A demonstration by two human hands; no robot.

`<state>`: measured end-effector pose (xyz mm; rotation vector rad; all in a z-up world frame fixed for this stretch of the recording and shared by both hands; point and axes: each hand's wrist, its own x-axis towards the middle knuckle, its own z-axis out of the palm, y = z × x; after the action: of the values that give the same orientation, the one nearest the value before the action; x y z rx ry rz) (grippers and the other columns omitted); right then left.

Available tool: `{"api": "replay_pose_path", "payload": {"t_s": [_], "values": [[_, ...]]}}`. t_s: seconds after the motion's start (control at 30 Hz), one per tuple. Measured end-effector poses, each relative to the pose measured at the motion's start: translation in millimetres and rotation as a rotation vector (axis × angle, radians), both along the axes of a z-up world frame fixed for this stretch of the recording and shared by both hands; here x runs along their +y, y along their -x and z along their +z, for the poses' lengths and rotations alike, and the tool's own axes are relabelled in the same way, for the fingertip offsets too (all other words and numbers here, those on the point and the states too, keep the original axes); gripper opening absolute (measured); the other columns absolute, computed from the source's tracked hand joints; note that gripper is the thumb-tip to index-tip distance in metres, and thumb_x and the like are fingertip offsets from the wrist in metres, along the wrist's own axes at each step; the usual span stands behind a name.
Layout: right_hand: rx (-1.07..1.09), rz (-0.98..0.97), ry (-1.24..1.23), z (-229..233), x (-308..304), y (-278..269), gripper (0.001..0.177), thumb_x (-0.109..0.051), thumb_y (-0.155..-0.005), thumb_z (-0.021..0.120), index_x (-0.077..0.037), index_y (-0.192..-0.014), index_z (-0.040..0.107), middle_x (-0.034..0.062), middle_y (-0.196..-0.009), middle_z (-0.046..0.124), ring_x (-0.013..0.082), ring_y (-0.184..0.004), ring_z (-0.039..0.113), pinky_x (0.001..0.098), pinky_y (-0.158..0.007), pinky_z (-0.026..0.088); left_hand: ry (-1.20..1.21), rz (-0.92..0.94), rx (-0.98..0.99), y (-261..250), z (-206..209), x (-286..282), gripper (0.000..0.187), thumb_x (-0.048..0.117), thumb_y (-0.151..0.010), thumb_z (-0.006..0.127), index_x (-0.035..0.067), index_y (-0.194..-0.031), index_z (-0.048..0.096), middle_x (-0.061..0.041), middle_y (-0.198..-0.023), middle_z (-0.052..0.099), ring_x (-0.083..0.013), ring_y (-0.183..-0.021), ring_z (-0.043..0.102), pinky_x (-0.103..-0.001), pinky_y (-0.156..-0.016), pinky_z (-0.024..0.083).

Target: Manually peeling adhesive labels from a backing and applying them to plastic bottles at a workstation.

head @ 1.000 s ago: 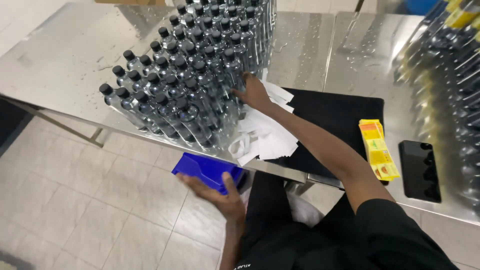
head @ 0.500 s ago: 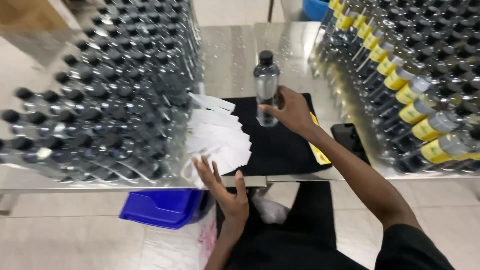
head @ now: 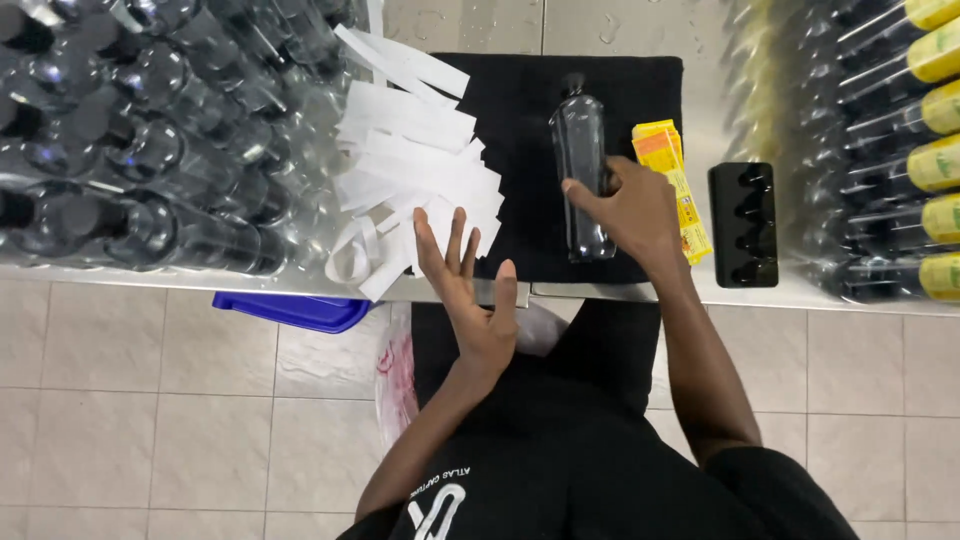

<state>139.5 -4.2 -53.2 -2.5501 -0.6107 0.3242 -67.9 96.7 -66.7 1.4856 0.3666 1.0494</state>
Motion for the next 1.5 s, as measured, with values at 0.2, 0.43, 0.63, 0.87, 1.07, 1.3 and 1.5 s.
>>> {"api": "replay_pose_path", "payload": {"t_s": [0.2, 0.43, 0.63, 0.87, 1.07, 1.3, 1.5], "values": [[0.084, 0.048, 0.176, 36.3, 14.7, 23.0, 0.091, -0.073, -0.095, 0.071, 0.001, -0.149, 0.065, 0.0260, -0.115, 0.080, 0.0456, -0.107, 0.077, 0.0591, -0.086, 0.060, 0.080, -0.139, 0.079, -30.6, -5.2, 1.1, 0.095, 0.005, -0.111, 0.063, 0.015, -0.177, -0.004, -0.019, -0.179, -0.002, -0.0449, -0.163, 0.034, -0.060, -0.129, 0.041], [0.060, 0.106, 0.207, 38.9, 7.0, 25.7, 0.089, -0.063, -0.098, 0.076, 0.004, -0.155, 0.059, 0.0273, -0.129, 0.076, 0.0417, -0.113, 0.077, 0.0513, -0.085, 0.064, 0.168, -0.319, 0.175, -63.8, -24.1, 2.2, 0.089, 0.021, -0.116, 0.059, 0.011, -0.176, -0.005, -0.022, -0.173, 0.016, -0.0495, -0.162, 0.033, -0.065, -0.130, 0.036], [-0.175, 0.086, 0.137, 23.0, -36.1, 24.2, 0.063, -0.051, -0.113, 0.060, 0.001, -0.148, 0.068, 0.0185, -0.108, 0.080, 0.0412, -0.107, 0.076, 0.0540, -0.085, 0.062, 0.201, -0.265, 0.151, -66.3, -25.2, 2.0, 0.082, 0.025, -0.115, 0.058, 0.012, -0.176, 0.005, -0.019, -0.169, 0.035, -0.0415, -0.159, 0.043, -0.058, -0.130, 0.040], [-0.565, 0.094, 0.159, -33.7, -90.3, 24.2, 0.036, -0.025, -0.115, 0.068, -0.002, -0.143, 0.073, 0.0178, -0.134, 0.075, 0.0392, -0.142, 0.061, 0.0581, -0.123, 0.040, 0.064, -0.177, 0.187, -59.0, -24.0, 13.6, 0.068, 0.012, -0.113, 0.055, 0.005, -0.170, 0.018, -0.019, -0.154, 0.055, -0.0381, -0.148, 0.058, -0.054, -0.122, 0.053], [-0.752, 0.077, 0.079, -52.5, -98.6, 31.1, 0.027, -0.010, -0.103, 0.077, -0.016, -0.130, 0.080, 0.0036, -0.119, 0.081, 0.0245, -0.117, 0.077, 0.0472, -0.120, 0.050, 0.023, -0.251, 0.205, -67.0, -16.2, 1.8, 0.059, 0.009, -0.112, 0.055, 0.003, -0.166, 0.031, -0.018, -0.153, 0.055, -0.0387, -0.148, 0.055, -0.056, -0.123, 0.051], [-0.767, 0.005, 0.026, -40.1, -102.8, 27.0, 0.025, -0.014, -0.101, 0.085, -0.016, -0.126, 0.081, 0.0050, -0.113, 0.083, 0.0233, -0.111, 0.080, 0.0428, -0.111, 0.058, -0.058, -0.257, 0.217, -69.5, -2.5, -3.7, 0.050, 0.010, -0.111, 0.056, 0.002, -0.159, 0.041, -0.019, -0.149, 0.057, -0.0411, -0.145, 0.058, -0.056, -0.121, 0.052], [-0.737, -0.014, -0.006, -34.6, -100.3, 31.1, 0.021, -0.008, -0.099, 0.082, -0.016, -0.119, 0.083, 0.0037, -0.107, 0.081, 0.0244, -0.104, 0.079, 0.0424, -0.095, 0.061, -0.084, -0.284, 0.261, -71.0, 0.2, -5.2, 0.043, 0.012, -0.111, 0.056, 0.005, -0.153, 0.049, -0.016, -0.149, 0.059, -0.0397, -0.142, 0.060, -0.054, -0.119, 0.054]]}}
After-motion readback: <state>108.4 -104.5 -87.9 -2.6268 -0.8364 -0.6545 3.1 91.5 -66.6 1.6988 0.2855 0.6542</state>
